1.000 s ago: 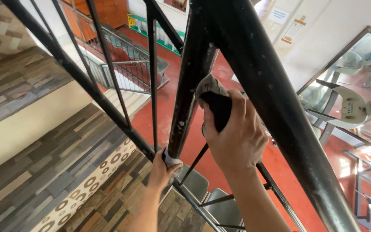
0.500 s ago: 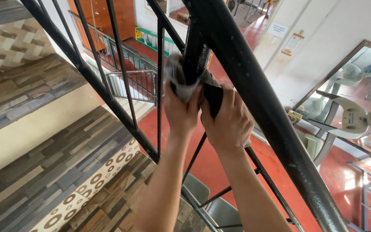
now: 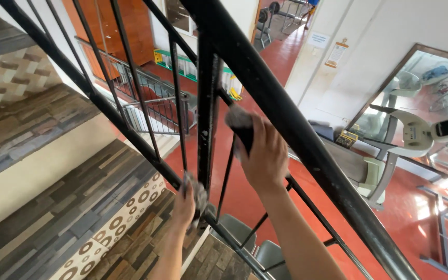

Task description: Cleaning a metal staircase railing with cloths.

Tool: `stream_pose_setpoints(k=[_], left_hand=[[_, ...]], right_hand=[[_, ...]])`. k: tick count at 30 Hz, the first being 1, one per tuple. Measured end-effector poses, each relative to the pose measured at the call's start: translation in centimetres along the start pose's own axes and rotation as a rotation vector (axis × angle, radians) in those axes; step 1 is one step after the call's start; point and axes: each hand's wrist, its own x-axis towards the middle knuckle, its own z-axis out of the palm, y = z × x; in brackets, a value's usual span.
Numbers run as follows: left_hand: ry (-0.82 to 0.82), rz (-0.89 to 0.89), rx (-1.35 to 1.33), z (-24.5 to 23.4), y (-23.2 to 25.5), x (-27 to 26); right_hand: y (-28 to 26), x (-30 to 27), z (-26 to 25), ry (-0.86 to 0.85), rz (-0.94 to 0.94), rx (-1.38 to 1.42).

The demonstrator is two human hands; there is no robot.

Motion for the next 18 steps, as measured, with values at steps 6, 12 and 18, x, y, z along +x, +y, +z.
stream_pose_setpoints(k=[6, 12, 18], left_hand=[[0.146, 0.409, -0.162, 6.6, 4.7, -3.1], [0.157, 0.968, -0.208, 19.7, 1.7, -6.9], [0.194, 0.761, 0.24, 23.6, -14.4, -4.3]], right_hand=[[7.7, -14.3, -4.8, -0.034, 0.076, -0.206], [16.7, -29.8, -9.5, -0.161, 0.214, -0.25], [25.2, -45.3, -12.3, -0.43, 0.468, -0.371]])
